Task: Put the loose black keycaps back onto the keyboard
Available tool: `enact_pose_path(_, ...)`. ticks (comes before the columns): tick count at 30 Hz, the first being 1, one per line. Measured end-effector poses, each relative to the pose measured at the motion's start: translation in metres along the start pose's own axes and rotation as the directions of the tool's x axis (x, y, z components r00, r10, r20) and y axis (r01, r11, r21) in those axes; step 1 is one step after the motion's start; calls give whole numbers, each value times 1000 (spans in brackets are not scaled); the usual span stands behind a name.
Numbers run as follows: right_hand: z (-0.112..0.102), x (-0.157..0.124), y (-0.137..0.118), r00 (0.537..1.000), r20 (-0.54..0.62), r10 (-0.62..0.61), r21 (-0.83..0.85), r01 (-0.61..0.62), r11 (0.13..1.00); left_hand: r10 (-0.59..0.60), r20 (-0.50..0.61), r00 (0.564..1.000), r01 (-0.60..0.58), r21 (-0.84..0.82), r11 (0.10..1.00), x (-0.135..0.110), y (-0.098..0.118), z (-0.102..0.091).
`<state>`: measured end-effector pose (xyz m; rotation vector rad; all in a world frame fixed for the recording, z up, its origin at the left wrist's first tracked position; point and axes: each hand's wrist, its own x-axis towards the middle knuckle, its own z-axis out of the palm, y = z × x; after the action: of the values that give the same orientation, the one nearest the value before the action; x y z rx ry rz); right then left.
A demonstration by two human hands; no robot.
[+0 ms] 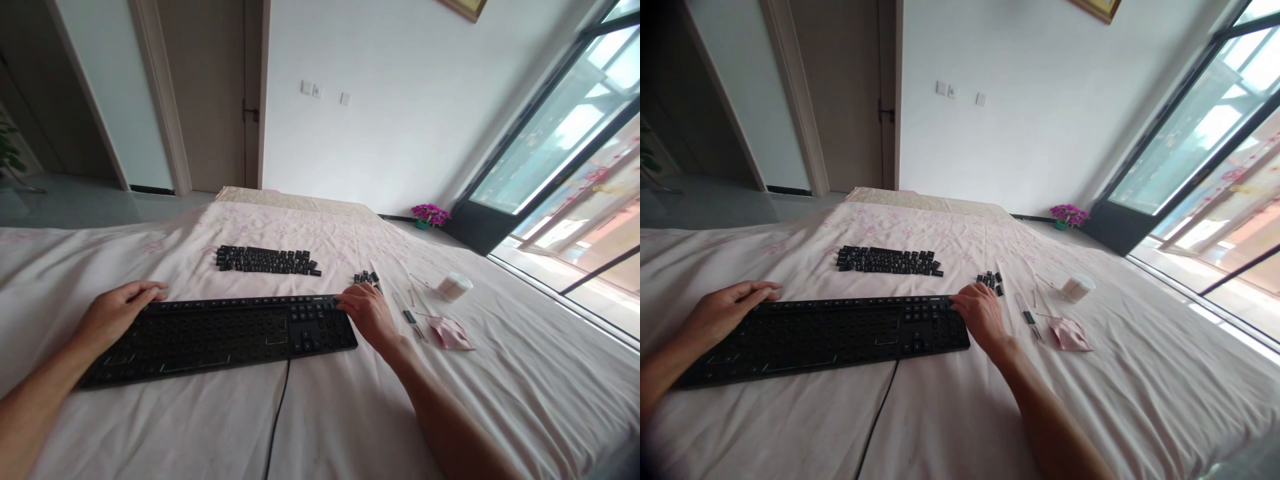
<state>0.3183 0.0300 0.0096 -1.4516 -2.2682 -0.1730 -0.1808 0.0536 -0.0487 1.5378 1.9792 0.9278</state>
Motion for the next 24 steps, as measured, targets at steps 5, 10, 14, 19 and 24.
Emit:
enact_pose_path(5, -1, -14, -12, 999, 29, -19, -23, 20, 1000, -10, -11, 1000, 10, -15, 1000, -3, 3, -1)
enact_pose_path(10, 4, -12, -17, 996, 33, -81, -70, 83, 994, 7, 2, 1000, -7, -12, 1000, -2, 4, -1)
enact_pose_path(14, 6, -10, -24, 991, 83, -108, -147, 119, 982, 27, 14, 1000, -27, 7, 1000, -2, 4, -1)
enact_pose_path(19, 7, -10, -26, 985, 117, -129, -207, 152, 967, 36, 2, 999, -36, 6, 999, -4, 6, -1)
enact_pose_path(24, 6, -10, -27, 976, 143, -162, -227, 191, 955, 34, 4, 999, -34, 12, 999, -4, 7, -1)
